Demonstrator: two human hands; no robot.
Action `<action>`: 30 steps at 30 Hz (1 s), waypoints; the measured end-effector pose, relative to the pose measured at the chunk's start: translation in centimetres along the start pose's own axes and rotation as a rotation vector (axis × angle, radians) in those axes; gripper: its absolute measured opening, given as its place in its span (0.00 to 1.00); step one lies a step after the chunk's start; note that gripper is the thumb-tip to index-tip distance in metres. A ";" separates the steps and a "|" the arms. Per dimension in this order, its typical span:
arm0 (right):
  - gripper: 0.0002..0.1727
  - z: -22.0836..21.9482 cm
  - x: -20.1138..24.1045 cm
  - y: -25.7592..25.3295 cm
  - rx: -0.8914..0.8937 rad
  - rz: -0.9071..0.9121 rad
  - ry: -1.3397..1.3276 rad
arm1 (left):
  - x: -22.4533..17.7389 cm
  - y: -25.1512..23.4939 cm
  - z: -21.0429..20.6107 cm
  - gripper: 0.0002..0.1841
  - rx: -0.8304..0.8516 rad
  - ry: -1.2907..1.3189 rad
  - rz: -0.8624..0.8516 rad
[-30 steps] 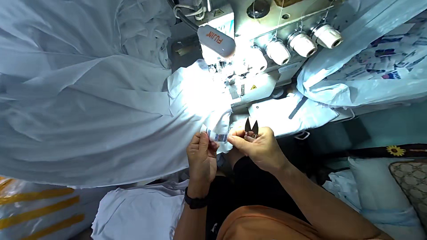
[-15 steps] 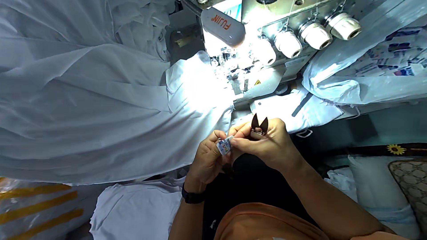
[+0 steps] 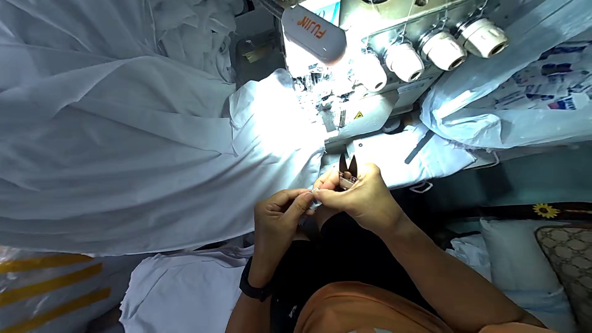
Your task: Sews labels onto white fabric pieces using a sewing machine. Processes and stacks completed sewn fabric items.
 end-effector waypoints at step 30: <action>0.07 1.7 1.8 -3.2 0.179 1.111 0.846 | -4.2 -9.9 -0.5 0.05 -0.125 -0.820 -0.324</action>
Point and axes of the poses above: each hand's wrist, its own y-axis away from the middle knuckle, its own z-axis out of the back of the hand, x = y × z, the point moved 6 cm from there along -y, towards the middle knuckle, and after that the axes turned 13 degrees about -y, right-handed, at the moved point
